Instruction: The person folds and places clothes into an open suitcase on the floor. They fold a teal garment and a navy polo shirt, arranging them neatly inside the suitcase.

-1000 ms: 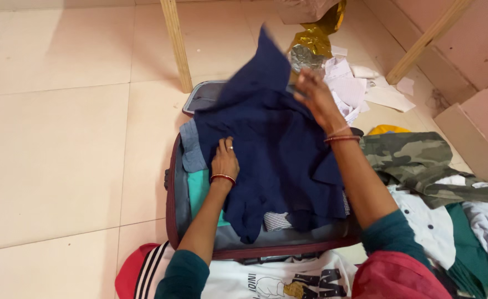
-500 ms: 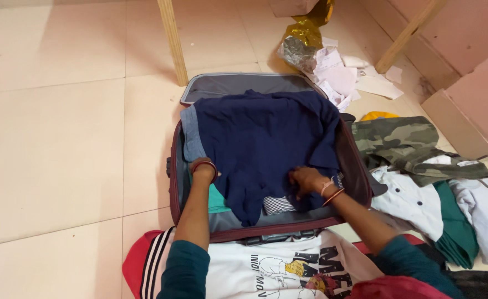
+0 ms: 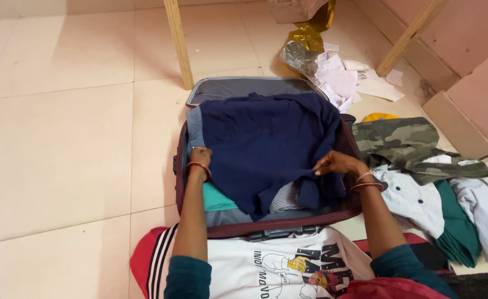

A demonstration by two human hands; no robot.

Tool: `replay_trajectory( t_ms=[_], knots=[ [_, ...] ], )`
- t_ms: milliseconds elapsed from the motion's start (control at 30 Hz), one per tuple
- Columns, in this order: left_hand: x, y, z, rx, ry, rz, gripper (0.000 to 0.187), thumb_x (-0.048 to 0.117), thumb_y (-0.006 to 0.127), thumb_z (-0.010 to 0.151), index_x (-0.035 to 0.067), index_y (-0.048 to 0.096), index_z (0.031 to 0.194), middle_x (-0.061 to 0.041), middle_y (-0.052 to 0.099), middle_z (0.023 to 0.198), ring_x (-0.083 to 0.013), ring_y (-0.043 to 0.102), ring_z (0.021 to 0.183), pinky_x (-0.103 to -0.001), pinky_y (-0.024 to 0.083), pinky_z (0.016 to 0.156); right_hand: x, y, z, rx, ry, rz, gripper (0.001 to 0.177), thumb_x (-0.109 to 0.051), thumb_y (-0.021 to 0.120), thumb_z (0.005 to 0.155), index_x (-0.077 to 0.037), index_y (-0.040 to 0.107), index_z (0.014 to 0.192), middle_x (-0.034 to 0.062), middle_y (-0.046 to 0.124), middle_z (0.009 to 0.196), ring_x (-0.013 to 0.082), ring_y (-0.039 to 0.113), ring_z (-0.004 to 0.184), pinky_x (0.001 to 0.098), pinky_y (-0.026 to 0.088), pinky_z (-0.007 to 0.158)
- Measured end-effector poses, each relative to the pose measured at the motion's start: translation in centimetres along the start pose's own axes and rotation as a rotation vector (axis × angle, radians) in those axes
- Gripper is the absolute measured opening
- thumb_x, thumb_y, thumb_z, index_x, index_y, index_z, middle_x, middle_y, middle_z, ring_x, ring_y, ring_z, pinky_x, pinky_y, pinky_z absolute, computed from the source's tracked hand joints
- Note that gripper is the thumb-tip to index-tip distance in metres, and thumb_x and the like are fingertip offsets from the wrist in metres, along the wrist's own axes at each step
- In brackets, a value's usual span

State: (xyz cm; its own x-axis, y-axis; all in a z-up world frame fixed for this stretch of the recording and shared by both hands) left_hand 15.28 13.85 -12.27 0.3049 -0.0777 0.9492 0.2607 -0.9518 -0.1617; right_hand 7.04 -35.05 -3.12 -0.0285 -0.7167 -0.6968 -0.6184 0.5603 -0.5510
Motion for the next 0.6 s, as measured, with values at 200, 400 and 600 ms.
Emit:
replay_trajectory(
  t_ms=[200,400,600],
  knots=[
    [0.8,2.3,-5.0,-0.14,-0.245,0.3,0.083,0.046,0.086,0.087,-0.004,0.048,0.142,-0.028,0.054,0.14,-0.0385,0.056,0.129,-0.047,0.048,0.107,-2.0,-1.8,-1.7,0.193,-0.07,0.157,0.026,-0.023,0.072,0.094,-0.001,0.075,0.108,-0.0026,0.072,0.093,0.0089,0.06,0.092,0.0289,0.047,0.089],
    [0.9,3.2,-6.4,-0.346,-0.26,0.694,0.096,0.025,0.086,0.08,-0.004,0.033,0.154,-0.03,0.058,0.143,-0.0386,0.064,0.131,-0.049,0.056,0.106,-5.8,-1.6,-1.6,0.291,-0.113,0.166,0.028,-0.028,0.071,0.095,-0.001,0.073,0.104,-0.0013,0.071,0.092,0.0114,0.061,0.092,0.0295,0.048,0.089],
    [2.8,1.5,-4.6,-0.223,-0.071,0.2,0.055,0.014,0.077,0.091,0.007,0.053,0.14,-0.025,0.056,0.145,-0.0375,0.056,0.134,-0.043,0.049,0.103,-5.4,-1.9,-2.3,0.271,0.106,-0.413,0.037,-0.032,0.089,0.077,-0.009,0.076,0.103,0.0072,0.078,0.095,0.0217,0.074,0.091,0.0329,0.056,0.082]
  ],
)
Point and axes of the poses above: each hand's wrist, its own z-axis towards the middle knuckle, its own y-axis out of the palm, x = y × z, the point moved 10 cm from there along z, towards the middle knuckle
